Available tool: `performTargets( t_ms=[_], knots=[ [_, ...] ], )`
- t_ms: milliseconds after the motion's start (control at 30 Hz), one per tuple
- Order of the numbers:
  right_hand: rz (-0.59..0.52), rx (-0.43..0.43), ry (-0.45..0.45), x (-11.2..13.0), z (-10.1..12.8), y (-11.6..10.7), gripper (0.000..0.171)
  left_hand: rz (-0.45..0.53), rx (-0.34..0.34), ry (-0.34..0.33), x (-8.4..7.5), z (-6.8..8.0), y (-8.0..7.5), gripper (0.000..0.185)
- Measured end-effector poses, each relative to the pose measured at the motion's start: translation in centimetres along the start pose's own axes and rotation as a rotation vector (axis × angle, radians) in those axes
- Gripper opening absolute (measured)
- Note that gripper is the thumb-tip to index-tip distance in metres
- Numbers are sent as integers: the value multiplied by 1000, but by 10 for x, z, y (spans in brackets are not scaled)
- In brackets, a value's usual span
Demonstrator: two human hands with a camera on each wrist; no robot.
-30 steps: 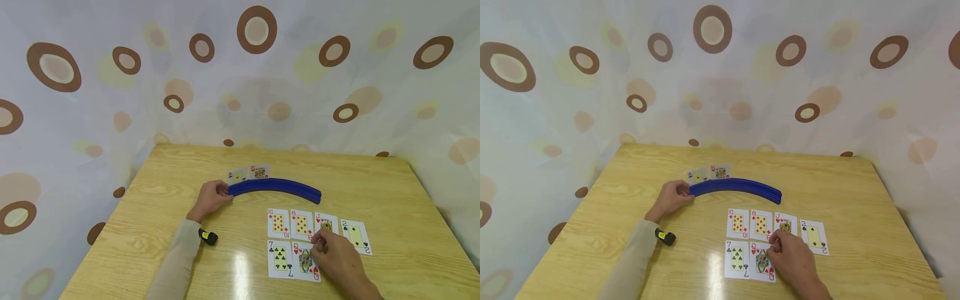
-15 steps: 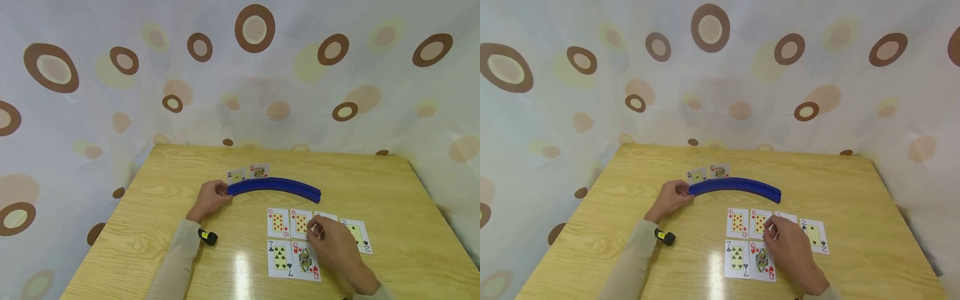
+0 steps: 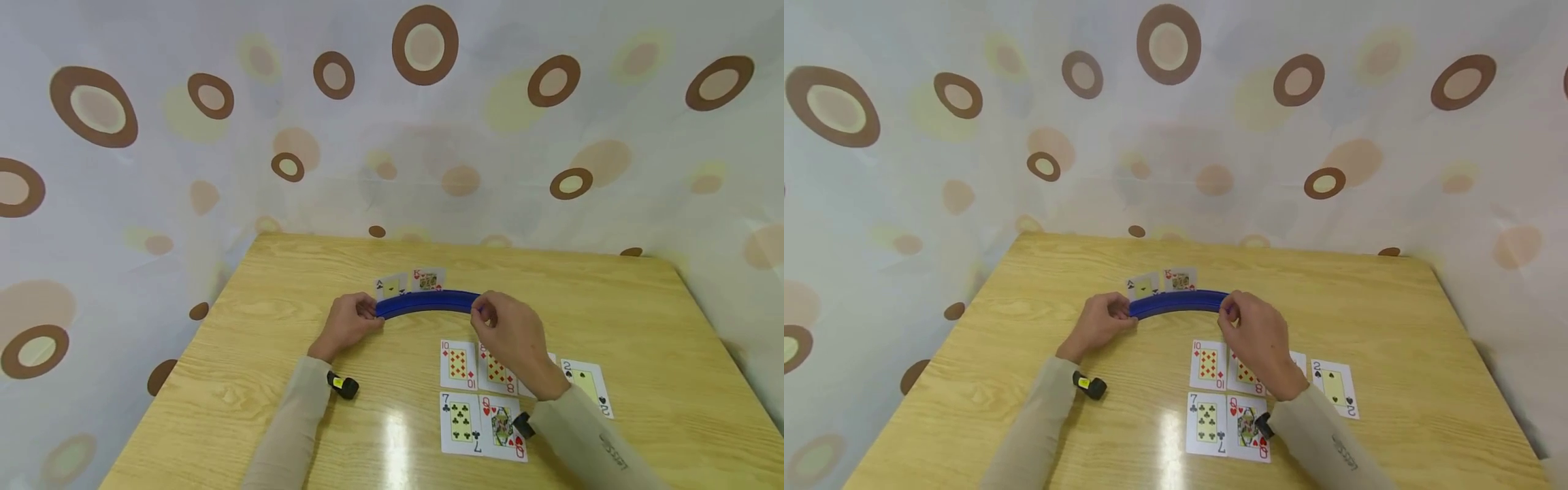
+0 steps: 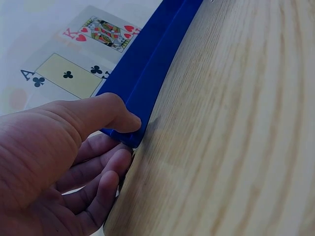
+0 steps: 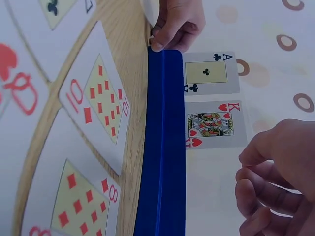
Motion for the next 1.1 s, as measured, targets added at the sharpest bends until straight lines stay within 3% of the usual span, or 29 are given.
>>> performTargets(
  t_ms=[267, 467, 533, 833, 1100],
  knots=[
    [-70, -42, -9, 18, -27, 5, 11, -11, -22, 4, -2, -3, -6, 25],
    [-13, -56, -68, 29, -41, 19, 46, -12, -19, -23, 2, -1, -4, 25],
    [-15, -53, -81, 29, -45, 25, 50, -9, -15, -24, 4, 0, -2, 25],
    [-35, -132, -108, 28, -46, 27, 15, -5, -9, 5, 3, -2, 2, 22],
    [-68, -173, -92, 28, -43, 18, 9, -8, -13, 7, 1, -1, 0, 22]
  ],
)
Point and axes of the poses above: each hand's wrist, its own z-axis away from the middle knuckle, its own y-axis out of the palm, x = y × z, the point moved 10 cm from there along -z, towards the middle knuckle, and after that the axes turned 5 degrees about z, right-handed, at the moved point
